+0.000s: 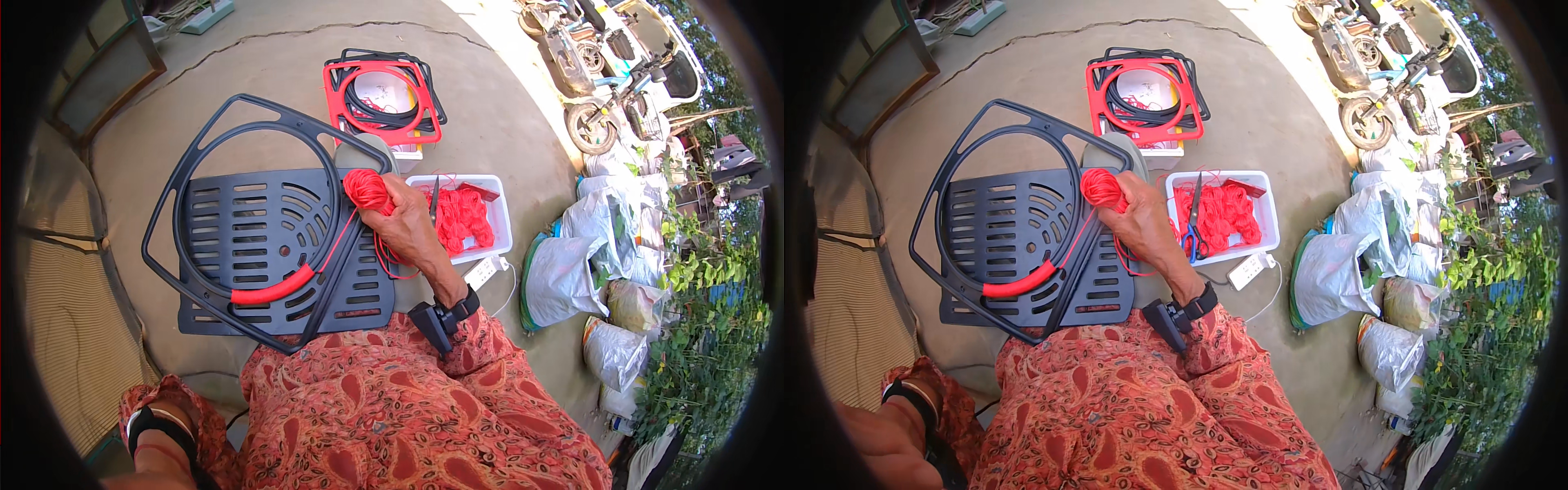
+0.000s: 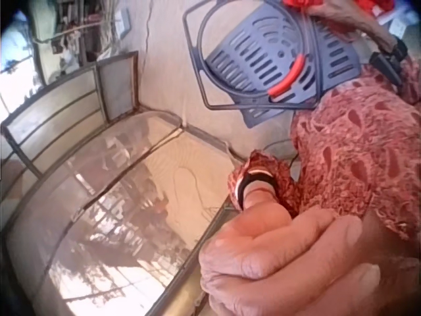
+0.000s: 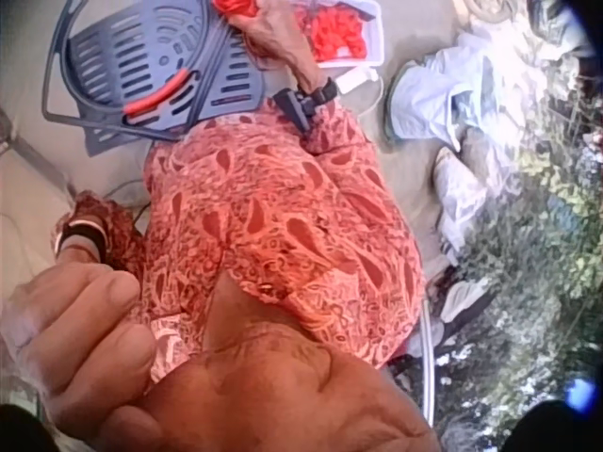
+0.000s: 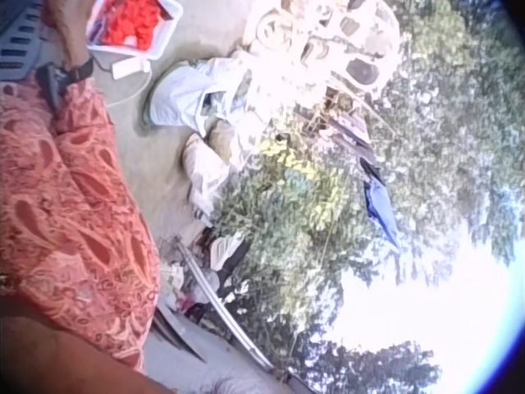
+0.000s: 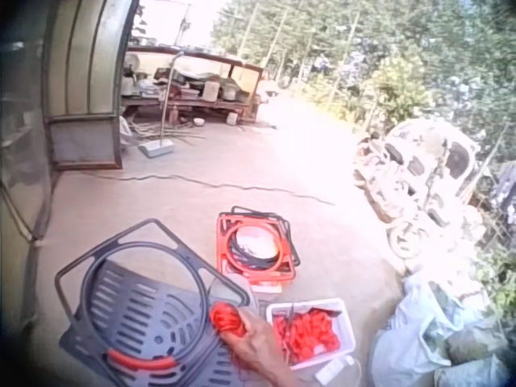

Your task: The person threads a red nylon cord through the slots of a black plastic base component.

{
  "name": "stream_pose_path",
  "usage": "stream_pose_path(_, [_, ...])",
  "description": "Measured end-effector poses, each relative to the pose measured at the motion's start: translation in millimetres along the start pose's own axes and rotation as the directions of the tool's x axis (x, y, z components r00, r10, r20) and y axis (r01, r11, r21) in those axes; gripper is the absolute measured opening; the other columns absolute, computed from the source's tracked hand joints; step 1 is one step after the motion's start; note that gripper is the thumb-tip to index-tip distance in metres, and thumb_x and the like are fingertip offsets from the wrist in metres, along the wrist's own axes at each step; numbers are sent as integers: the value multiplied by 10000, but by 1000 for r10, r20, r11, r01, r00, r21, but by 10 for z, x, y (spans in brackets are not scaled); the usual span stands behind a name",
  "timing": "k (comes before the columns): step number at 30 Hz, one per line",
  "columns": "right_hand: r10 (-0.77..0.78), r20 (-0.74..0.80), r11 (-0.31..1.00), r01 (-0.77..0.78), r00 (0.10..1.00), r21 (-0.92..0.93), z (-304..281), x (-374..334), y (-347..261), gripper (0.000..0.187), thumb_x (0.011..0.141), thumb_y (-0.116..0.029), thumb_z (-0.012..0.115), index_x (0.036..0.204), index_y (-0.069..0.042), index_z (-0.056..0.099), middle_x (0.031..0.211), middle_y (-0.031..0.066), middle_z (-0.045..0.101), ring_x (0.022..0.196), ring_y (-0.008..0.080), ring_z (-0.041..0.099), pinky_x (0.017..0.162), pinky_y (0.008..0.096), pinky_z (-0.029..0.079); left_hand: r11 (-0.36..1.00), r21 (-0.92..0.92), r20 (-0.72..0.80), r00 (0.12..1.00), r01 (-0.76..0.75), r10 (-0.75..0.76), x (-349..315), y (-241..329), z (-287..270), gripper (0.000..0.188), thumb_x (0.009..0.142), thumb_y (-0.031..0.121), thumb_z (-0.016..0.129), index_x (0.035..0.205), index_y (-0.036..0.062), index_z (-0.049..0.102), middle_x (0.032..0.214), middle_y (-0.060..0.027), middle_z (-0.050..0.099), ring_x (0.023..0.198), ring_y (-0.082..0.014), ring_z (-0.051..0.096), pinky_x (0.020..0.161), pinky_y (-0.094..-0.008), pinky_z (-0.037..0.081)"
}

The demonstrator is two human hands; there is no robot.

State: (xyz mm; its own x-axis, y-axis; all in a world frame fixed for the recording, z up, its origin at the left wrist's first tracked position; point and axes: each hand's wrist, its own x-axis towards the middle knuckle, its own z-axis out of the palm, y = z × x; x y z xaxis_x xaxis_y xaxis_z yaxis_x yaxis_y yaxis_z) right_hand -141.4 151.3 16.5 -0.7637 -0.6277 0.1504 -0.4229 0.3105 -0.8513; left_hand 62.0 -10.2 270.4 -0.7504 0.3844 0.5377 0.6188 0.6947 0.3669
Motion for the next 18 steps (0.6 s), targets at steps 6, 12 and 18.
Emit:
stream_pose_path(6, [26, 4, 999, -26, 1000, -32, -29, -21, -18, 229, 755, -97, 658, 958, -14, 594, 785, 69, 516, 748, 179, 512, 716, 303, 431, 1000, -3, -24, 1000, -1, 1, 12, -29, 48, 122, 895, 158, 535, 959, 58, 506, 764, -138, 646, 549, -189, 570, 433, -267, 474])
stream_pose_path(12, [11, 28, 999, -10, 1000, -31, 12, 18, 3, 253, 747, -94, 661, 980, -14, 604, 809, 73, 546, 761, 180, 531, 726, 300, 439, 1000, 3, -58, 998, 25, -25, -71, -25, 17, 123, 903, 177, 528, 966, 76, 497, 764, -139, 656, 548, -183, 565, 429, -254, 471])
stream_pose_path(18, [44, 16, 999, -44, 999, -7, 0, 16, 4, 277, 747, -84, 664, 1010, -10, 616, 862, 73, 585, 786, 166, 553, 747, 289, 447, 998, 6, -129, 990, 66, -64, -75, 1, 98, 124, 911, 195, 521, 974, 93, 488, 763, -139, 666, 547, -177, 561, 426, -241, 467])
